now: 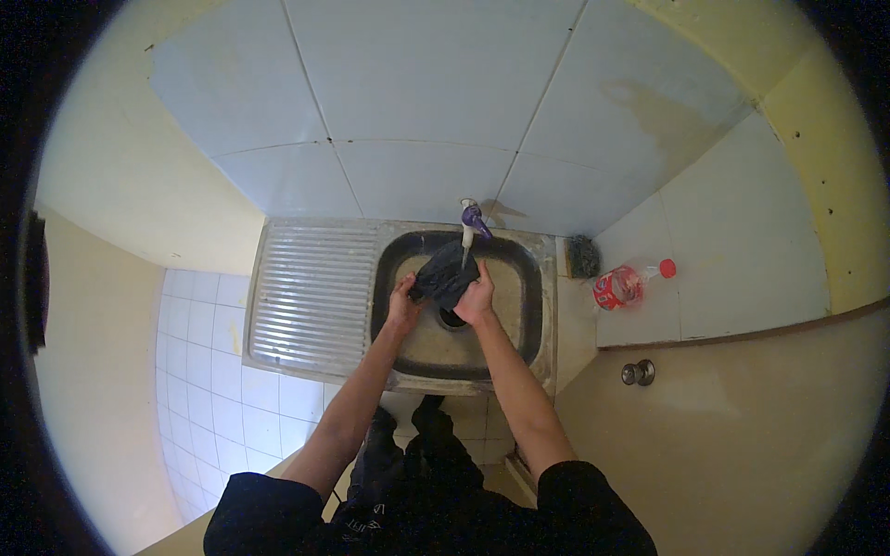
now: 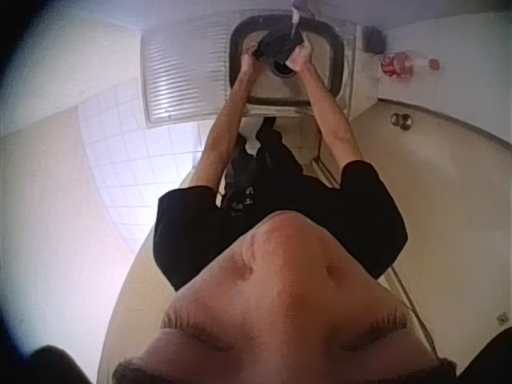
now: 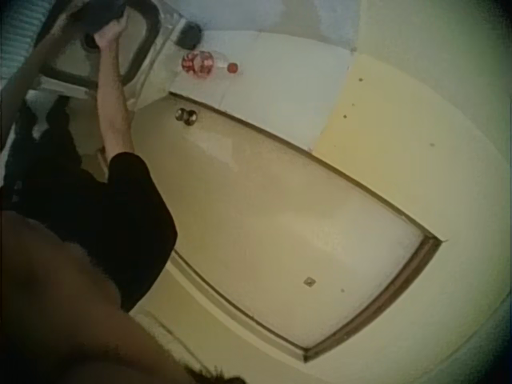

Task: The person scrapes yellow residue from tile joints using a metal tool, washes a black cloth in a sink, wrings the cloth, and wipes the joints.

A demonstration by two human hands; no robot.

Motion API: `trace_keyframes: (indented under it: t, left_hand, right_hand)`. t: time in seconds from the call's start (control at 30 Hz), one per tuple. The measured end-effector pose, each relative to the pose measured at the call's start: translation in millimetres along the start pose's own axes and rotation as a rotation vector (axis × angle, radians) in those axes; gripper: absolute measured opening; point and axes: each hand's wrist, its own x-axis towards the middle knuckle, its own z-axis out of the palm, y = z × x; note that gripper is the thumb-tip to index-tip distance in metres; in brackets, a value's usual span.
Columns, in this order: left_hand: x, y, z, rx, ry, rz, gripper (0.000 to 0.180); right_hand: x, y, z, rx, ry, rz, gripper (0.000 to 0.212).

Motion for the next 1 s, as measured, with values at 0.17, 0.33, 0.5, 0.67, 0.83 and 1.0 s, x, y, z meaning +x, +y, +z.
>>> trace_keyframes:
  t: [0.17, 0.33, 0.5, 0.67, 0.83, 1.0]
  left_hand:
    - [8, -7, -14, -0.058, 0.018, 0.023, 0.025]
    - [11, -15, -19, -0.006, 0.023, 0.031, 0.029]
    - [11, -18, -21, -0.018, 0.047, -0.003, 0.031]
    - [9, -19, -20, 0.022, 0.104, -0.010, 0.031]
    - [3, -5, -13, 0.245, 0.072, 0.303, 0.034]
    - [-19, 27, 20, 0.265, 0.056, 0.248, 0.032]
  right_hand:
    - [7, 2, -2, -0.044, 0.041, 0.049, 0.059]
    - [7, 3, -5, -0.115, 0.059, 0.076, 0.058]
    - [-1, 5, -7, -0.128, 0.096, 0.062, 0.056]
    - [-3, 0, -25, -0.087, 0.107, 0.055, 0.052]
    - [-7, -15, -45, -0.087, 0.077, 0.044, 0.047]
    - [-27, -32, -40, -0.130, 0.157, 0.040, 0.047]
